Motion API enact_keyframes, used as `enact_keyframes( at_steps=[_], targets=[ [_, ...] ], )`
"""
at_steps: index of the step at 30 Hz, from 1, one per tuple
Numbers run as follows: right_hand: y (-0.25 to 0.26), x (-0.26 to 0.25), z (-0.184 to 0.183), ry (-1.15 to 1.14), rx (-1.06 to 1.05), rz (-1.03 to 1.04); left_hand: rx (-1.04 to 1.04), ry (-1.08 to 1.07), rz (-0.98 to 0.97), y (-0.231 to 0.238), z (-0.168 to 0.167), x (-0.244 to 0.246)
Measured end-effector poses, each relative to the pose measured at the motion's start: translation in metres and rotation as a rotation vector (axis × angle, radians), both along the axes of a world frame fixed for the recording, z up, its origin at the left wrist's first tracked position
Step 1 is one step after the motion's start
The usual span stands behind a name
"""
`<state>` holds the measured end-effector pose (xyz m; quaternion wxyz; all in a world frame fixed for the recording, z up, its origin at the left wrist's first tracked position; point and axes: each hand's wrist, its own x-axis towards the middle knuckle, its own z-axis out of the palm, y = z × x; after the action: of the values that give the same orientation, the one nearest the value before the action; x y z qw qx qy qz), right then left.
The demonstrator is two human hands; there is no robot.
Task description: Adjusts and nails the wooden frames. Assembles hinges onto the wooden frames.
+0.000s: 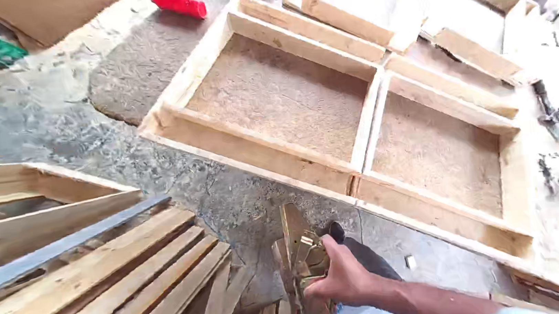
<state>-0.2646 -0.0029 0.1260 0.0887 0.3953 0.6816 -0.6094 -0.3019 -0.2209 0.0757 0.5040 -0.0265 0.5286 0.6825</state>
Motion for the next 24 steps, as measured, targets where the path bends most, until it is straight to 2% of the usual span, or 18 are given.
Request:
enact_keyframes(
  at_steps=[1,3,6,8,9,13,15,18,19,21,22,24],
  targets=[
    [0.014,0.009,0.023,0.070,0.065,-0.105,-0.022,0.068,-0.069,0.020,0.015,-0.008],
    [0.053,0.031,0.056,0.252,0.220,-0.359,0.051,0.144,-0.213,0.063,0.019,-0.030],
    [0.139,0.082,0.077,0.400,0.391,-0.700,0.059,0.205,-0.377,0.130,0.040,-0.060],
    [0.214,0.128,0.059,0.340,0.447,-0.833,0.026,0.252,-0.462,0.170,0.054,-0.074],
    [0.248,0.155,0.038,0.238,0.467,-0.879,0.035,0.248,-0.500,0.186,0.058,-0.078],
    [0.345,0.234,-0.049,-0.163,0.330,-0.931,0.105,0.124,-0.554,0.245,0.066,-0.081],
    [0.361,0.250,-0.063,-0.389,0.288,-0.806,0.103,0.094,-0.570,0.264,0.067,-0.075],
    [0.344,0.241,-0.036,-0.619,0.466,-0.601,0.086,0.100,-0.667,0.285,0.065,-0.076],
    [0.330,0.237,-0.025,-0.585,0.549,-0.559,0.101,0.101,-0.715,0.290,0.063,-0.077],
    [0.295,0.221,-0.003,-0.356,0.675,-0.516,0.136,0.103,-0.779,0.296,0.060,-0.079],
    [0.276,0.206,0.008,-0.203,0.641,-0.507,0.152,0.108,-0.788,0.301,0.061,-0.079],
    [0.238,0.172,0.025,0.119,0.331,-0.420,0.120,0.220,-0.824,0.315,0.068,-0.074]
  ],
)
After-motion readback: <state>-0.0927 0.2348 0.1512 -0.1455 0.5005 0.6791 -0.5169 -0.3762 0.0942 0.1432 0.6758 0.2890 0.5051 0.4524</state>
